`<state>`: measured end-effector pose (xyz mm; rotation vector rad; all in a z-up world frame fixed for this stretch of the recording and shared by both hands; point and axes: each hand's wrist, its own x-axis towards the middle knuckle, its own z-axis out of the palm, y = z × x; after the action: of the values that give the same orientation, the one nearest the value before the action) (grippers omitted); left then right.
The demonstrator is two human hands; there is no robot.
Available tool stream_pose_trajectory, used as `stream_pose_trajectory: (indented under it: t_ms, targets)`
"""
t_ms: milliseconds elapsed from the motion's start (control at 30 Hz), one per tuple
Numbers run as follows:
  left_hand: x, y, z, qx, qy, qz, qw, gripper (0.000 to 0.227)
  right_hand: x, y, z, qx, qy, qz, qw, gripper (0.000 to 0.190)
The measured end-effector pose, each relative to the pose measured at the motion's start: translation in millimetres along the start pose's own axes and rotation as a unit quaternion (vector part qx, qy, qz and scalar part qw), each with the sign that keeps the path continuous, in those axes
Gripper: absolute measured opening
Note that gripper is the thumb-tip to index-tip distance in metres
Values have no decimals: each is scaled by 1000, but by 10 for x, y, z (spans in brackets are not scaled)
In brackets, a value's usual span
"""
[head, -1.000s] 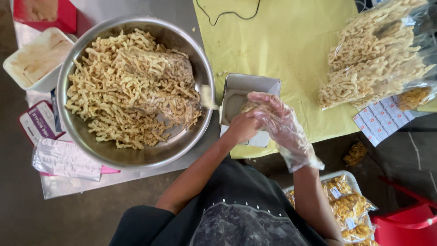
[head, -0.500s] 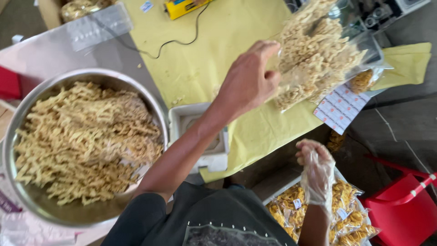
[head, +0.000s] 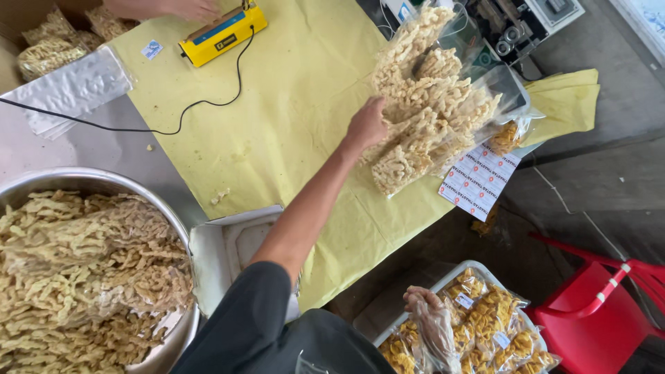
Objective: The person scoops a large quantity of puffed snack from a metal bowl into clear plastic bags using gloved hands. They then place the filled bags onto a digital scale to weigh them before setting them aside.
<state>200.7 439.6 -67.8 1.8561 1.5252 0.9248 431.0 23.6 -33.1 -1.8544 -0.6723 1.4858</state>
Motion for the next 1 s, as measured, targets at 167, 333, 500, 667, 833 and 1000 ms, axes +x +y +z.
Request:
stream_pose_trajectory:
  t_ms: [167, 333, 500, 667, 833, 1000]
  targets:
    - [35, -8, 409, -44, 10, -3, 999, 61, 144, 196, -39, 15, -34, -1, 999, 37]
    - [-289, 316, -158, -55, 20, -20, 998, 53, 272, 97, -55, 77, -79, -9, 994, 35]
    - [-1084, 123, -1143, -71, 98, -80, 989, 44, 518, -54, 70, -22, -94, -51, 994, 32]
    - [-2559, -841, -2192, -103, 280, -96, 950, 34, 758, -338, 443, -58, -138, -74, 986, 31]
    - [-4415, -1808, -3035, 75, 360, -271, 890, 32, 630, -521, 1066, -105, -189, -79, 973, 30]
    - [-5627, -2525, -3469, 39, 329, -563, 757, 35, 315, -519, 1646, -191, -223, -109, 950, 28]
